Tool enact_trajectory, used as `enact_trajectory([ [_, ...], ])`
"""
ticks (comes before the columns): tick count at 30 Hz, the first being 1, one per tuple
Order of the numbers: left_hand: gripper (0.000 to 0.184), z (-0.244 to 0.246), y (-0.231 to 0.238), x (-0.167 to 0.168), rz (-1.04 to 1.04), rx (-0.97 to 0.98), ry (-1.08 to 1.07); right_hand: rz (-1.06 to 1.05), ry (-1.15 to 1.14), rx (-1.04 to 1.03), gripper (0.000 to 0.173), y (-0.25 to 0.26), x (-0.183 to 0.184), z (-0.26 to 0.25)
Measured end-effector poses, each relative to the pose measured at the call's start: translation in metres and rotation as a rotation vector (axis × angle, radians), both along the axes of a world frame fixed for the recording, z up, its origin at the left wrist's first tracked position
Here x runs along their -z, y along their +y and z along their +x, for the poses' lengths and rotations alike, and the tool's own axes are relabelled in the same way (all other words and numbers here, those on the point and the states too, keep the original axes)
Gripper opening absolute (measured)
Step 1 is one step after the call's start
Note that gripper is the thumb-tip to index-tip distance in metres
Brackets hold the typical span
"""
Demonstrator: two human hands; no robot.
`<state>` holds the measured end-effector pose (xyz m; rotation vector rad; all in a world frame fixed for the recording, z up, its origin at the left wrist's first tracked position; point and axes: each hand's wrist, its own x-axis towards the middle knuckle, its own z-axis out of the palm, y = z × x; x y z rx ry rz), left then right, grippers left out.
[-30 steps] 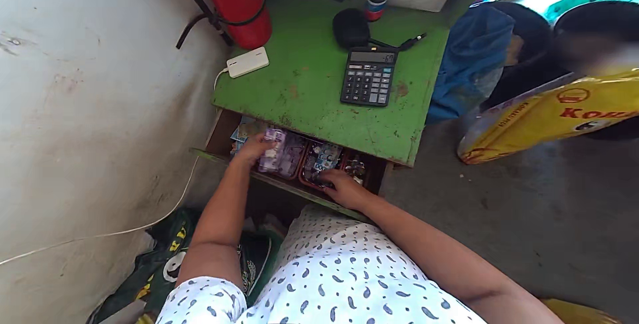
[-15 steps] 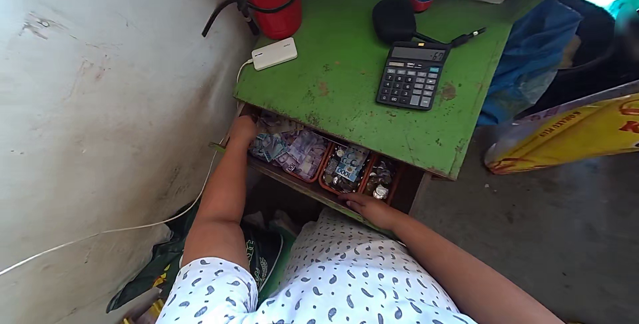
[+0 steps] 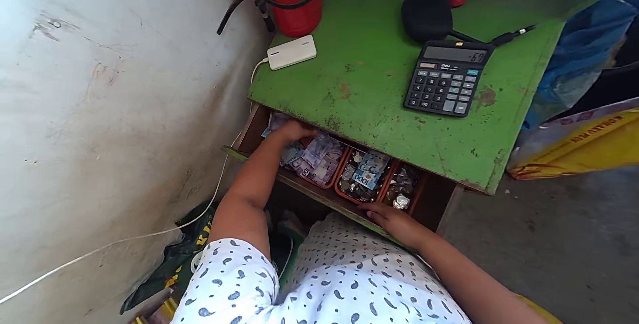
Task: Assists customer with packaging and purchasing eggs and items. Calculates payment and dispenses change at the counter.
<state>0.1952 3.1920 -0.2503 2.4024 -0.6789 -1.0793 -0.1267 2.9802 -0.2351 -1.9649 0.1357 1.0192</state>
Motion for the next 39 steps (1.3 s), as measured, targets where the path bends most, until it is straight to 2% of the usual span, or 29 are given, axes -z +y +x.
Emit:
enact_trajectory([
  [2,0.046,0.010,0.023,-0.019,-0.004,-0.070,0.043,-0.007,0.007,0.015,0.043,0.001,0.000,0.000],
  [3,0.039,0.014,0.035,-0.026,0.083,-0.055,0.016,-0.010,0.012,0.018,0.043,0.001,-0.001,0.000],
  [6,0.027,0.016,0.059,-0.036,0.570,0.052,-0.049,-0.019,0.010,0.019,0.042,0.001,-0.001,0.000],
  [8,0.025,0.003,0.057,-0.035,0.762,0.111,-0.072,-0.021,0.011,0.009,0.043,0.001,-0.001,0.000],
  [13,0.035,-0.012,0.055,0.000,0.857,0.045,-0.110,-0.015,0.022,0.018,0.043,0.000,0.003,0.000],
  [17,0.036,-0.016,0.050,0.003,0.921,0.030,-0.132,-0.011,0.028,0.039,0.042,0.000,0.002,-0.001],
  [20,0.034,-0.013,0.053,-0.007,0.868,-0.029,-0.150,-0.016,0.024,0.048,0.043,-0.001,0.001,-0.001],
  [25,0.029,-0.007,0.066,-0.064,0.796,-0.022,-0.150,-0.025,0.034,0.096,0.042,-0.003,0.001,-0.003],
  [28,0.029,-0.007,0.085,-0.089,0.764,-0.085,-0.142,-0.029,0.018,0.151,0.038,-0.004,0.002,-0.004],
  [31,0.027,-0.022,0.106,-0.120,0.512,-0.244,-0.110,-0.026,-0.094,0.191,0.034,-0.003,-0.007,0.002],
  [34,0.019,-0.058,0.103,-0.153,0.112,-0.418,-0.025,0.062,-0.221,0.227,0.035,0.002,-0.033,0.021],
  [36,0.016,-0.075,0.093,-0.155,-0.010,-0.499,0.008,0.118,-0.281,0.228,0.036,0.008,-0.046,0.034],
  [39,0.020,-0.074,0.083,-0.138,0.088,-0.501,-0.048,0.138,-0.294,0.182,0.037,0.018,-0.052,0.049],
])
